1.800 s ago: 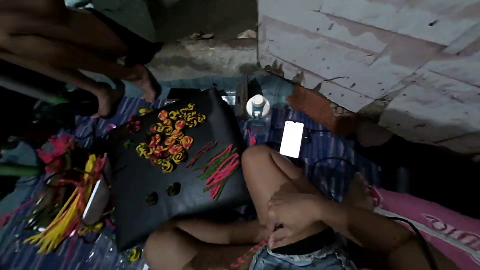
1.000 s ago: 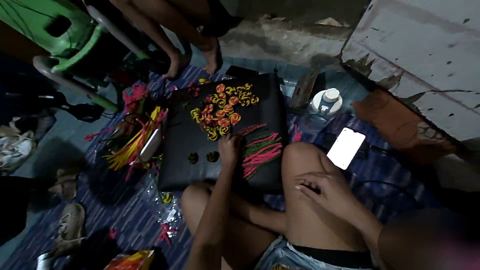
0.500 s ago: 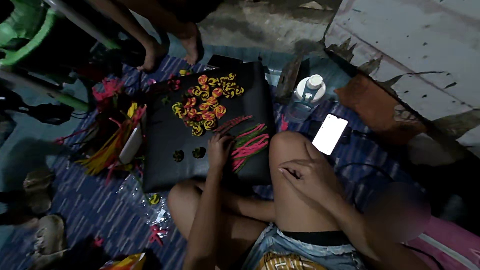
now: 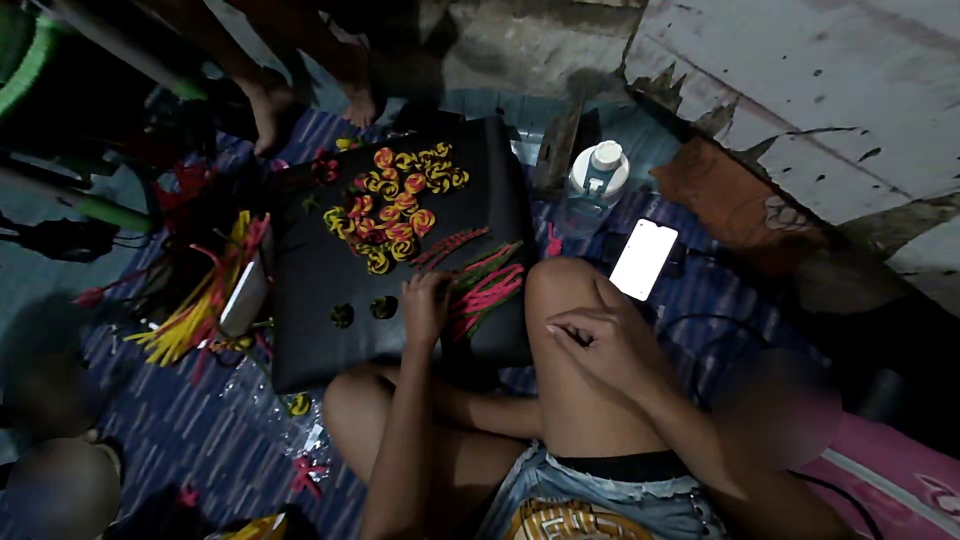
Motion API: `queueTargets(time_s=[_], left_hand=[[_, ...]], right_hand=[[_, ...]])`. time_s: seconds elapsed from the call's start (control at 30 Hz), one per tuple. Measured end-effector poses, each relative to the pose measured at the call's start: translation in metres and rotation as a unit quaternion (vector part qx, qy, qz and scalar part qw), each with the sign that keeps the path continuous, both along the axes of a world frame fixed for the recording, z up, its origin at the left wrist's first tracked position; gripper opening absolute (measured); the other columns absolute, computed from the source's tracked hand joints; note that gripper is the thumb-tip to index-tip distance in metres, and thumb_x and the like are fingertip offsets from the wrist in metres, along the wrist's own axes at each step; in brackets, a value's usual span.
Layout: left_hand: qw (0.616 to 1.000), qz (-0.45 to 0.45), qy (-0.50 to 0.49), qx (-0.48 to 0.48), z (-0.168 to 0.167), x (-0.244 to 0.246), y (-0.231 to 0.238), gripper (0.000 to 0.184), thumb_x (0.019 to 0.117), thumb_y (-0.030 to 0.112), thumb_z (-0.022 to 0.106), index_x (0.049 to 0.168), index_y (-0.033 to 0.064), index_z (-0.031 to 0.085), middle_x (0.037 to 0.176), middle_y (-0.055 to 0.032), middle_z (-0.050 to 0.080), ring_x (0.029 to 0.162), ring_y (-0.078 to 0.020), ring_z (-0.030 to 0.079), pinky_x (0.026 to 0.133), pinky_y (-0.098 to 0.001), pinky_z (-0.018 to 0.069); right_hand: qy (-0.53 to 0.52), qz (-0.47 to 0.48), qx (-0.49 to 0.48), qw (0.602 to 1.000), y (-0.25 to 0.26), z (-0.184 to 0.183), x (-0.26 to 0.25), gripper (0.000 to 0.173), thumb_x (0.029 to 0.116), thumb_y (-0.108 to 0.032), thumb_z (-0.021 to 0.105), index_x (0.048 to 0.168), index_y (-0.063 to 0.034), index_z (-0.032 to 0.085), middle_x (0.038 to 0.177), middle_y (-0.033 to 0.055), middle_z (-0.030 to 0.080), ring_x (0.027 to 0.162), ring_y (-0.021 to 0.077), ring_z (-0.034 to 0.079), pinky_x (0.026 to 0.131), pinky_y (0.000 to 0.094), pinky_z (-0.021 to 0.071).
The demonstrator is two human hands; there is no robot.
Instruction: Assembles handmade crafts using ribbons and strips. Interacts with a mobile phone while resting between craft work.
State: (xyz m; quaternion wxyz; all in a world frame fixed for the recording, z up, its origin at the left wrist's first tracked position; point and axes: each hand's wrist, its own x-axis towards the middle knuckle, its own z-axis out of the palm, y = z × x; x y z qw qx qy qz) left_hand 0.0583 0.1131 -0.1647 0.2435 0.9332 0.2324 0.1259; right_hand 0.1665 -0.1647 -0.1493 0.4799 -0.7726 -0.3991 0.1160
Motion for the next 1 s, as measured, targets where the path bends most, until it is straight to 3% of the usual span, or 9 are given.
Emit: queueTargets(time_s=[0.27,0.37,0.47,0.6,0.7,0.77,0.83,0.9,1.0], left_hand=[[0.997,-0.021,0.028,0.067,-0.013,0.014,-0.006,0.022,0.0952,0.016,0.070,0.111,0.0016,0.075,0.104,-0.0223,0.072,0.103,-0.0441,0.066,0.093,-0.0653,0.0445],[0.997,-0.021,0.007,0.071,-0.023,0.020,-0.004,0.018,0.0948,0.016,0.070,0.107,0.0044,0.078,0.108,-0.0230,0.071,0.105,-0.0436,0.066,0.094,-0.0646,0.0448],[0.998,-0.011,0.037,0.051,-0.028,0.025,-0.003,0.020,0.0956,0.016,0.069,0.107,0.0017,0.076,0.117,-0.0253,0.068,0.115,-0.0440,0.063,0.100,-0.0646,0.0423],[0.991,-0.016,0.135,0.021,-0.008,0.027,-0.010,0.025,0.1013,0.013,0.060,0.119,-0.0031,0.069,0.124,-0.0267,0.064,0.121,-0.0444,0.059,0.105,-0.0646,0.0396],[0.989,-0.026,0.146,0.018,0.011,0.025,-0.016,0.026,0.1035,0.010,0.055,0.122,-0.0060,0.065,0.121,-0.0267,0.067,0.118,-0.0450,0.062,0.108,-0.0658,0.0375],[0.989,-0.027,0.142,0.013,0.022,0.022,-0.016,0.027,0.1037,0.008,0.053,0.123,-0.0074,0.063,0.117,-0.0282,0.068,0.115,-0.0474,0.063,0.107,-0.0674,0.0376],[0.988,-0.016,0.157,0.005,0.032,0.021,-0.016,0.029,0.1048,0.008,0.051,0.126,-0.0078,0.061,0.117,-0.0308,0.066,0.114,-0.0510,0.062,0.105,-0.0690,0.0394],[0.986,0.001,0.168,0.002,0.035,0.017,-0.017,0.036,0.1074,0.017,0.050,0.131,-0.0081,0.058,0.119,-0.0329,0.065,0.114,-0.0530,0.061,0.101,-0.0688,0.0423],[0.982,0.042,0.179,-0.046,0.046,0.007,-0.022,0.048,0.1102,0.032,0.044,0.135,-0.0079,0.056,0.127,-0.0327,0.062,0.119,-0.0505,0.060,0.102,-0.0661,0.0442]], right_hand=[[-0.038,0.023,-0.057,0.997,0.016,0.011,0.003,0.028,0.1008,-0.028,0.058,0.100,-0.0087,0.079,0.078,0.0045,0.071,0.066,0.0124,0.062,0.066,0.0285,0.0534],[-0.043,0.132,-0.139,0.980,0.048,0.022,0.016,0.031,0.1047,-0.028,0.054,0.112,-0.0086,0.077,0.102,0.0118,0.074,0.091,0.0260,0.071,0.085,0.0448,0.0563],[-0.021,0.245,-0.282,0.928,0.085,0.031,0.025,0.037,0.1074,-0.028,0.051,0.138,-0.0116,0.063,0.142,0.0165,0.057,0.133,0.0359,0.053,0.104,0.0567,0.0441],[-0.045,0.278,-0.272,0.920,0.093,0.026,0.021,0.046,0.1061,-0.026,0.055,0.148,-0.0091,0.053,0.156,0.0158,0.045,0.140,0.0373,0.046,0.103,0.0562,0.0465],[-0.086,0.170,-0.061,0.980,0.074,0.015,0.019,0.030,0.1041,-0.021,0.056,0.124,-0.0053,0.072,0.120,0.0140,0.072,0.115,0.0292,0.067,0.099,0.0460,0.0521],[-0.110,0.020,0.041,0.993,0.053,0.018,0.022,0.021,0.1002,-0.019,0.061,0.107,-0.0083,0.079,0.102,0.0056,0.076,0.099,0.0176,0.071,0.092,0.0353,0.0567],[-0.039,-0.099,0.057,0.993,0.022,0.015,0.035,0.020,0.1001,-0.016,0.062,0.109,-0.0072,0.077,0.108,0.0045,0.075,0.105,0.0138,0.068,0.096,0.0316,0.0555],[-0.034,-0.232,0.049,0.971,-0.009,-0.015,0.056,0.019,0.0976,-0.010,0.063,0.111,-0.0058,0.076,0.109,0.0098,0.073,0.102,0.0186,0.068,0.086,0.0346,0.0576],[-0.058,-0.308,-0.093,0.945,-0.056,-0.058,0.073,0.031,0.0987,-0.005,0.056,0.123,-0.0101,0.074,0.138,0.0202,0.058,0.125,0.0370,0.057,0.102,0.0518,0.0498]])
